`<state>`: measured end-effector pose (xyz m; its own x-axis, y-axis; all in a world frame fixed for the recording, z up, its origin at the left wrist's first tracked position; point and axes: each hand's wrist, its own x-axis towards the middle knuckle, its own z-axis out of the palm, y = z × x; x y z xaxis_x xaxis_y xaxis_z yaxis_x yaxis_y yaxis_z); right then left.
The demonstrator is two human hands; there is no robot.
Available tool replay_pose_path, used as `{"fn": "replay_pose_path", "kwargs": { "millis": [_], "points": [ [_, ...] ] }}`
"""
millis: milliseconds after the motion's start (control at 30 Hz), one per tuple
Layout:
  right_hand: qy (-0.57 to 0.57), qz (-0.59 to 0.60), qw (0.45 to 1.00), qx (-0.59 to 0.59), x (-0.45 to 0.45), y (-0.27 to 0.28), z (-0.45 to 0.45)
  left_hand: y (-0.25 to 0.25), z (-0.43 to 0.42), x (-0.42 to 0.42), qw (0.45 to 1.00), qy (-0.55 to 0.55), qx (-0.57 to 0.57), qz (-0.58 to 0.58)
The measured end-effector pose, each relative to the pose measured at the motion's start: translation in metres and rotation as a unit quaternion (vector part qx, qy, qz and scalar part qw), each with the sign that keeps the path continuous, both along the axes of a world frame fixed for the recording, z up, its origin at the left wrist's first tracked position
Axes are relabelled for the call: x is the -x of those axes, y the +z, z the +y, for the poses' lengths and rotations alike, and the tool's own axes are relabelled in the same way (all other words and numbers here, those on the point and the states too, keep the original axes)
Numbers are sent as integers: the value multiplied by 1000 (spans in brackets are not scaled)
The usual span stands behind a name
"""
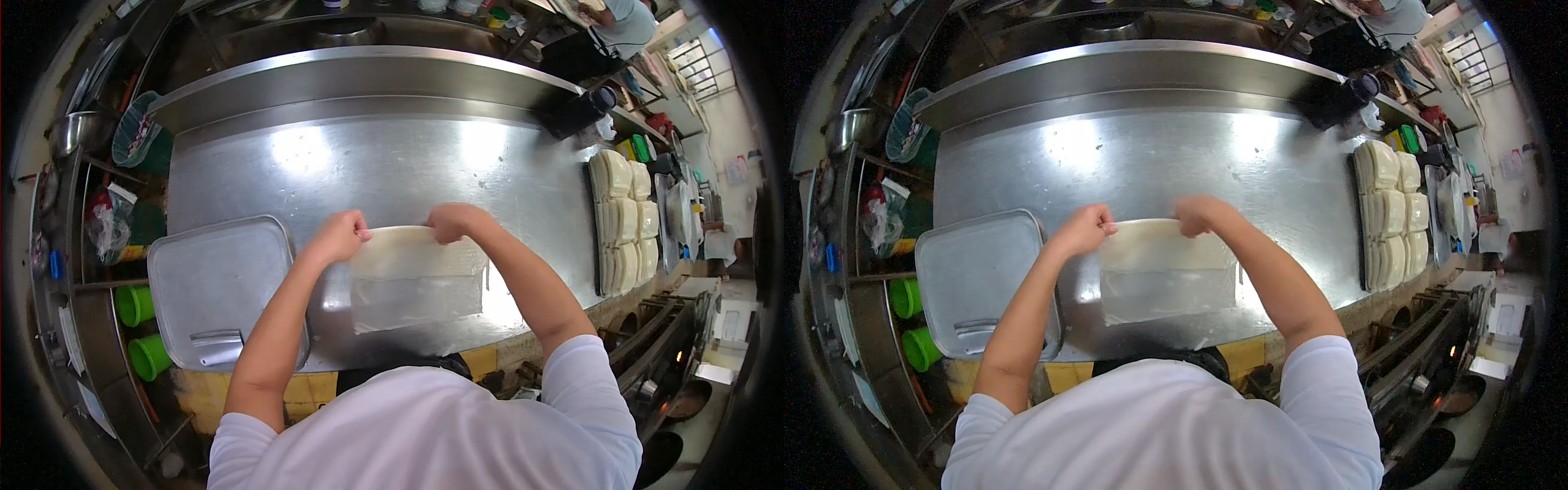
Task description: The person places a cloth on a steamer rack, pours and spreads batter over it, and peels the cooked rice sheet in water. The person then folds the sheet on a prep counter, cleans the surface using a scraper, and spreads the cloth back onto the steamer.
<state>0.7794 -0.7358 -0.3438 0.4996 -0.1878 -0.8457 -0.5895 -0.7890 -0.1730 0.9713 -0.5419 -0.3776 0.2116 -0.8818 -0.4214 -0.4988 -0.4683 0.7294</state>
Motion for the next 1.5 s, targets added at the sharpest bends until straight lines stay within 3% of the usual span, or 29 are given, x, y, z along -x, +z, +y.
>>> {"fn": "replay_pose_path", "kwargs": {
  "millis": [167, 267, 467, 667, 1067, 1167, 1300, 1367, 1500],
  "points": [
    [24, -14, 991, 130, 60, -3, -18, -20, -5, 0, 998, 10, -47, -38],
    [30, -122, 969, 215, 91, -14, -16, -2, -8, 8, 993, 13, -94, -72],
    [-72, -149, 967, 192, 115, -4, -10, 10, -5, 13, 987, 2, -61, -147],
    [-110, -277, 930, 213, 148, 6, 4, 28, 23, 24, 991, 66, 13, -119],
    [-151, -360, 885, 255, 202, 40, 68, 71, 105, 74, 981, 139, 98, -98],
    [-160, -389, 870, 258, 220, 39, 91, 61, 132, 87, 970, 158, 164, -88],
    [-171, -405, 856, 271, 254, 14, 132, 49, 178, 113, 968, 124, 159, -147],
    [-167, -332, 894, 250, 274, -8, 156, 36, 202, 129, 973, 92, 141, -156],
    [-184, -332, 903, 202, 295, -21, 185, 18, 234, 140, 975, 99, 140, -142]
  ]
}}
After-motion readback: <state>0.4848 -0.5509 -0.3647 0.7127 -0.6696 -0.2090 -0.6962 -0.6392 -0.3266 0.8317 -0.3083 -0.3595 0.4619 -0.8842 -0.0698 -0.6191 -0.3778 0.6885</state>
